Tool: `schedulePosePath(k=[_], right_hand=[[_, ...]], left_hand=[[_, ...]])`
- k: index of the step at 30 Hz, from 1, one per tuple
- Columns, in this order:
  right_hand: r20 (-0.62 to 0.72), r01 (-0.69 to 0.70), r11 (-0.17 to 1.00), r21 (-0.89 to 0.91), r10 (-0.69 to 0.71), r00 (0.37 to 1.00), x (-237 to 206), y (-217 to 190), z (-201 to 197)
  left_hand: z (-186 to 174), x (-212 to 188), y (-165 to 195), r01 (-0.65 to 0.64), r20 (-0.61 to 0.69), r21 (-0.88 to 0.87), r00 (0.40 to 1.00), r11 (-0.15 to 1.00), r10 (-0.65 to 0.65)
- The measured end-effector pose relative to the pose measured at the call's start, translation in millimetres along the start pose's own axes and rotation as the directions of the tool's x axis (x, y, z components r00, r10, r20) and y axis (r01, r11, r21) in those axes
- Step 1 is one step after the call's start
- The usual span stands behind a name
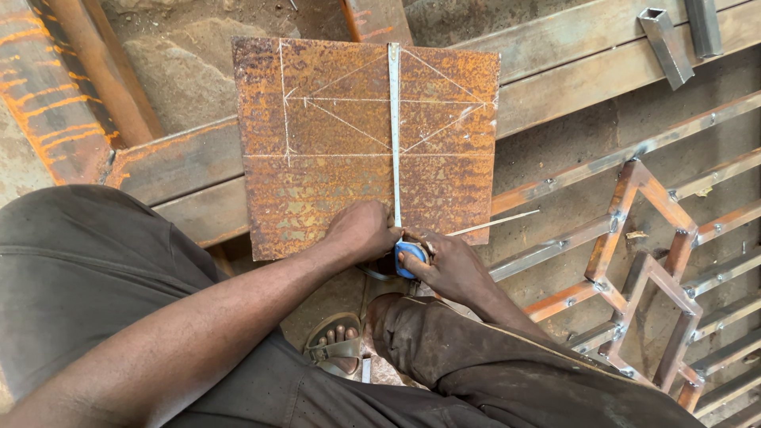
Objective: The person sits on the ground of a metal workshop and marks layout lines on a rusty square metal plate with chalk. They measure with a folding ruler and a tape measure, use a wooden stick and a straight edge as guides to draw diagonal and diamond-shaped chalk lines, and check the lines with a metal square before setting the plate aside.
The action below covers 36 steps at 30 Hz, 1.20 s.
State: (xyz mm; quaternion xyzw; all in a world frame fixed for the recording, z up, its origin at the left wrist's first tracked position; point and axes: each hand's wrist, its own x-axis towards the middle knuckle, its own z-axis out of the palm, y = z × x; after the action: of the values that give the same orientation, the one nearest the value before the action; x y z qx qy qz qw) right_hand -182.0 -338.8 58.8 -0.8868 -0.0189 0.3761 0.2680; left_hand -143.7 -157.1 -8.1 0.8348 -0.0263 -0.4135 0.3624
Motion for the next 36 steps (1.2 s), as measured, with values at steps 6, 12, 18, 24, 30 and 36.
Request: schedulePosePath(k=[6, 12, 18, 24, 30, 36], right_hand=[[-0.007, 0.021, 1.000, -0.002, -0.021, 1.000, 1, 0, 0], [0.020, -0.034, 0.999, -0.036, 0.035, 0.999, 0, -2, 0], [0.006, -0.001, 1.000, -0.020, 0.001, 1.000, 0, -2, -1], [0.016, -0.011, 1.000, -0.025, 0.012, 1.000, -1, -3, -1], [0.008, -0.007, 1.000, -0.015, 0.007, 1.000, -1, -3, -2], [0.032, -0.027, 0.999, -0.021, 0.028, 0.999, -1, -5, -2]], left_hand=[[-1, -1, 1, 0.009, 0.016, -0.020, 1.000, 1.000, -0.009], [-2, -1, 1, -0.002, 0.008, -0.019, 1.000, 1.000, 0.002], [-2, -1, 1, -0.001, 0.003, -0.003, 1.000, 1.000, 0.001], [-2, -2, 1, 0.001, 0.004, -0.018, 1.000, 1.000, -0.001], [-5, -5, 5, 0.015, 0.017, -0.025, 1.000, 1.000, -0.015], [-11, -8, 9, 0.041, 0.038, -0.005, 0.998, 0.999, -0.041]])
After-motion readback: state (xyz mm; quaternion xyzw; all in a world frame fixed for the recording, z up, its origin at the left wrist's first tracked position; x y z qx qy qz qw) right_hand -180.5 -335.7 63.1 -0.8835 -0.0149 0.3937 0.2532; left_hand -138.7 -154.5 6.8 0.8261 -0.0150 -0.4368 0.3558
